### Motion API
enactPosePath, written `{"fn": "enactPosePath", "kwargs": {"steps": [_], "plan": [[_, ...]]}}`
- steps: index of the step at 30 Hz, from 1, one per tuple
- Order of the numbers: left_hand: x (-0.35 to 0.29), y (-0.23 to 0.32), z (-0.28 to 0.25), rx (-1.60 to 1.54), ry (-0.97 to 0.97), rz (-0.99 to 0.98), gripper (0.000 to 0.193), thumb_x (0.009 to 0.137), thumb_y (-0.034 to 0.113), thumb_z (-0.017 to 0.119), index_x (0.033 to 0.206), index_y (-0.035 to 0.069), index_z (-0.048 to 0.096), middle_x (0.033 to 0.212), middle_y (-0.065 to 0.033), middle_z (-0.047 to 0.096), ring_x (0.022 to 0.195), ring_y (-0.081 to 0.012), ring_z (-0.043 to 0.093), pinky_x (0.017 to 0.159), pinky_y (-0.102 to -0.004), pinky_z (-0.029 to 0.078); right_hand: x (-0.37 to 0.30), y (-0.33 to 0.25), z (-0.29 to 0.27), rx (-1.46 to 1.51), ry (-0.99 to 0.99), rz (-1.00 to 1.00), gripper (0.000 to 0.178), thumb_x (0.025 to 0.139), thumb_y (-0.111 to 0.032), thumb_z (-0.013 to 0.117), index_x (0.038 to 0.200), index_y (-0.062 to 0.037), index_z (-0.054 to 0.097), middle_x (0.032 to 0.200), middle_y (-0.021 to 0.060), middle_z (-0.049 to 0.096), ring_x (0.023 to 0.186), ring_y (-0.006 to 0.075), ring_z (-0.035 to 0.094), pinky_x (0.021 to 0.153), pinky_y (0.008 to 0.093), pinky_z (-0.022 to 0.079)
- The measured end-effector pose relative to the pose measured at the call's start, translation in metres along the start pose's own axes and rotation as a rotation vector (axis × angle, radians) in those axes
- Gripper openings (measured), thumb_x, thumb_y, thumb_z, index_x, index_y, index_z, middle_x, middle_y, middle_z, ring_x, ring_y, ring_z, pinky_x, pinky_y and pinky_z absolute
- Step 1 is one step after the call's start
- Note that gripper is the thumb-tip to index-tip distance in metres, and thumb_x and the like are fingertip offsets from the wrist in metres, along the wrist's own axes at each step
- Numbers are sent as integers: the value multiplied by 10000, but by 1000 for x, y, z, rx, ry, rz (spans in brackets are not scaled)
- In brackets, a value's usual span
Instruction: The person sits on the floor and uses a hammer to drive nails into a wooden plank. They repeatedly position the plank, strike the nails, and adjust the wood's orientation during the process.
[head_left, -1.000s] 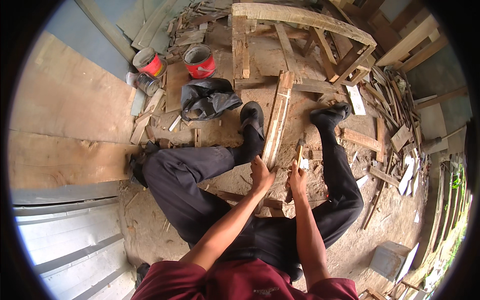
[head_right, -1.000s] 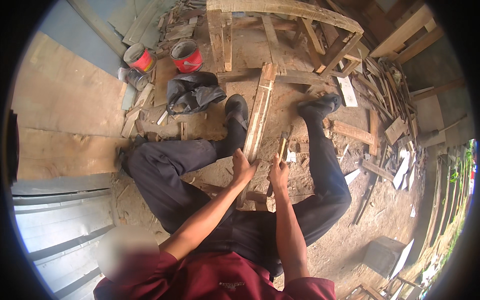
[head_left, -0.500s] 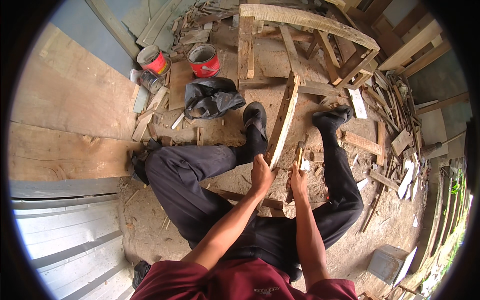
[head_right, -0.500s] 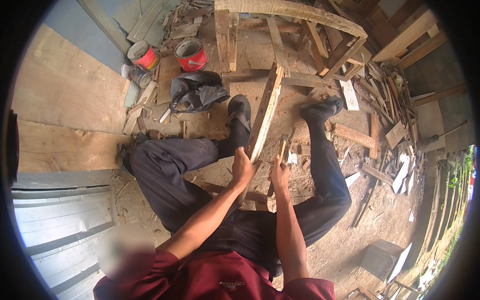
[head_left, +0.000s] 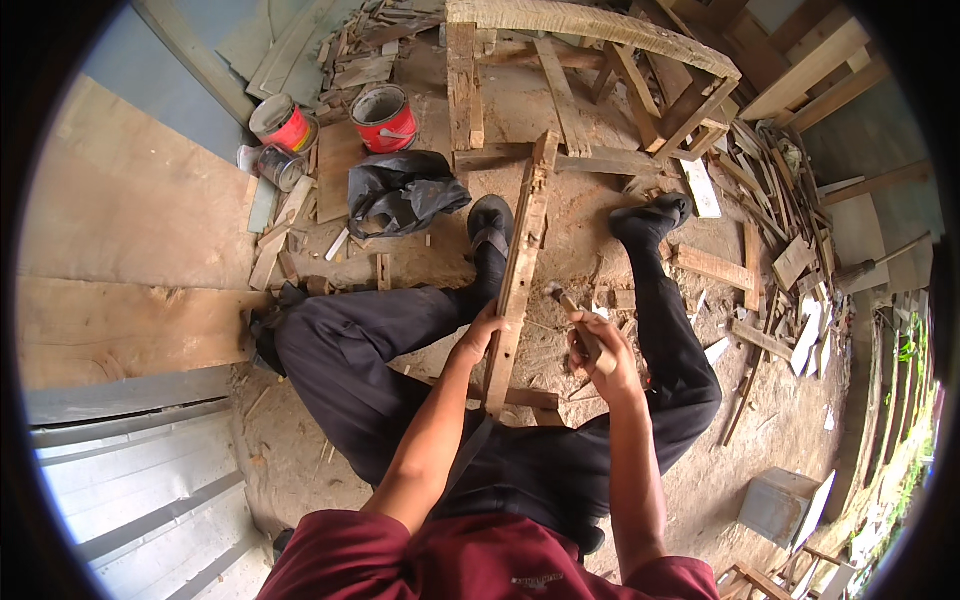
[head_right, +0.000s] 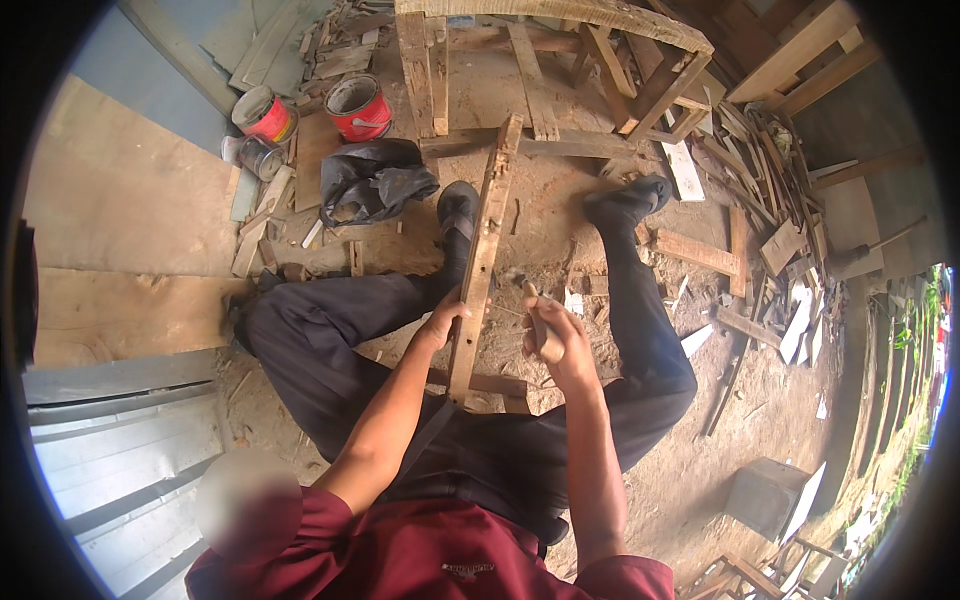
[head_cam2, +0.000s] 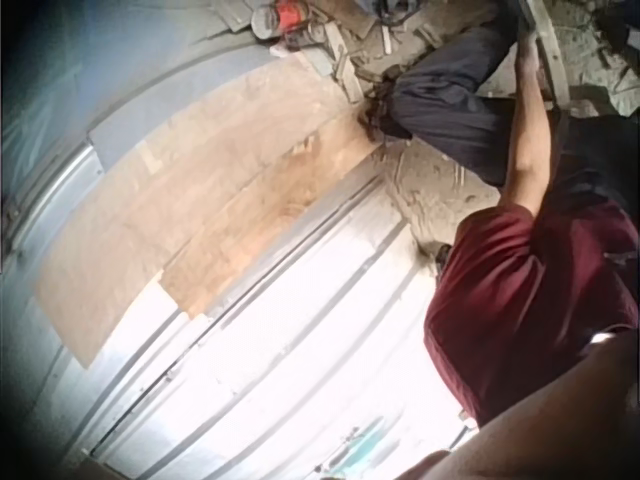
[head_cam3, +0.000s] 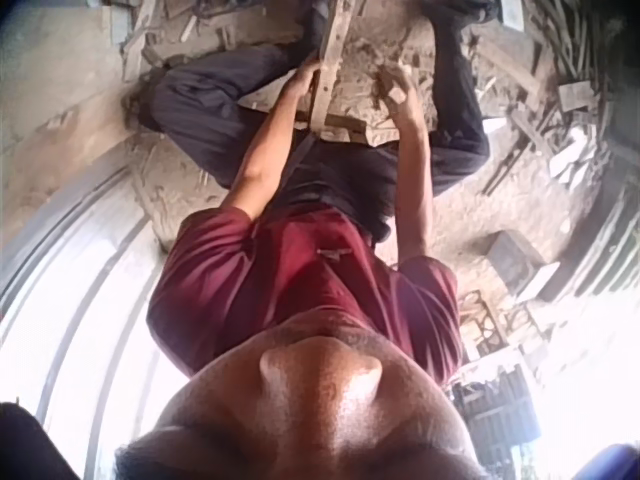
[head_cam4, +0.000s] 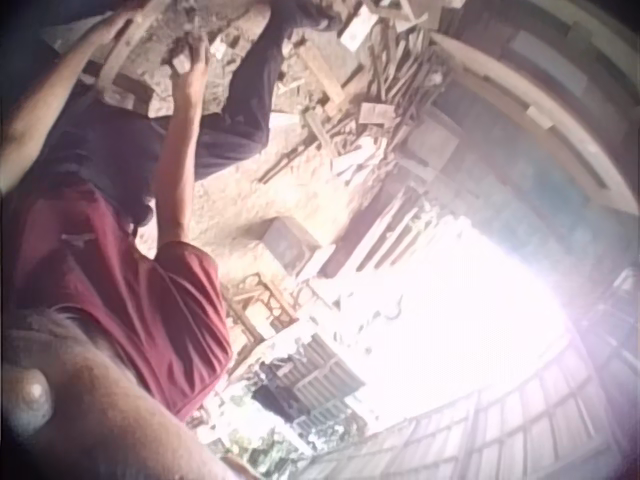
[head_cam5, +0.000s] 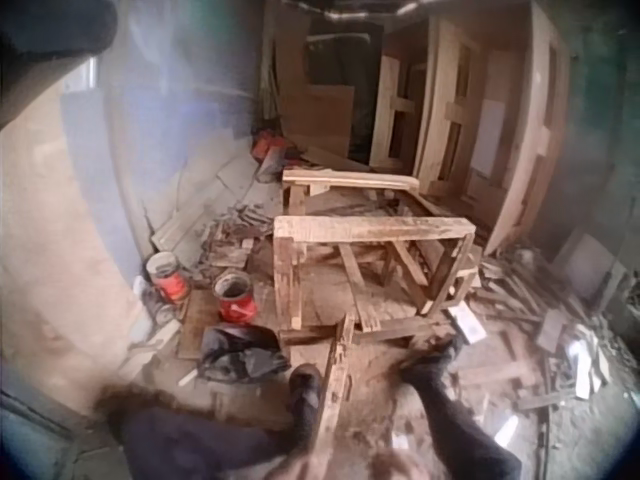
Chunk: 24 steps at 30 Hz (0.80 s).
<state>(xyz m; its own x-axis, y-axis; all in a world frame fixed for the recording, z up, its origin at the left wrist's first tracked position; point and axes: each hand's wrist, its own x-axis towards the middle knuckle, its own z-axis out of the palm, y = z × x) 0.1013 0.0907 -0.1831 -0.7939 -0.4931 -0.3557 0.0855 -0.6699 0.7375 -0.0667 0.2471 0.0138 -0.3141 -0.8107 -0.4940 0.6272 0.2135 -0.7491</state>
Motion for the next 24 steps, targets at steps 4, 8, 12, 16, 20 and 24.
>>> {"fn": "enactPosePath", "kwargs": {"steps": [4,8,12,16,20,24], "plan": [[3,0,-11,-85,68,-69,658,731,200,579,1369,53,519,1160,-49,611,1102,-173,538,1008,-332,392,9,-2,2,62,-169,-89,471,1041,-371,326,1261,-17,545,1028,148,660,906,288,679,775,400,540],[3,3,-6,44,69,106,672,788,252,629,1407,40,477,1294,-95,575,1214,-195,508,1069,-355,365,13,-9,34,-205,-193,-209,418,1035,-301,478,1343,-18,471,1004,140,681,910,261,705,743,361,565],[-2,20,42,659,349,145,682,783,318,763,1328,-6,511,1201,-184,651,1090,-292,641,948,-397,494,32,-34,60,-760,38,-488,240,939,-127,683,1111,16,594,791,101,671,656,162,658,550,285,495],[2,24,39,797,425,-25,587,742,266,736,1227,-18,570,1060,-225,693,962,-346,687,850,-407,537,68,-69,73,-1409,202,-1125,178,905,-172,716,908,-6,653,690,118,646,618,294,603,774,467,461],[4,18,43,769,486,30,524,727,256,724,1159,-20,621,1016,-245,708,913,-368,702,814,-423,553,109,-70,82,-909,296,-834,261,945,-187,661,789,9,589,606,68,566,567,194,530,646,388,470],[3,20,49,807,550,39,503,721,263,733,1121,-29,646,987,-262,712,875,-379,710,794,-434,568,152,-70,77,-657,198,-725,290,984,-226,613,819,4,550,610,31,507,587,113,467,546,324,408]]}}
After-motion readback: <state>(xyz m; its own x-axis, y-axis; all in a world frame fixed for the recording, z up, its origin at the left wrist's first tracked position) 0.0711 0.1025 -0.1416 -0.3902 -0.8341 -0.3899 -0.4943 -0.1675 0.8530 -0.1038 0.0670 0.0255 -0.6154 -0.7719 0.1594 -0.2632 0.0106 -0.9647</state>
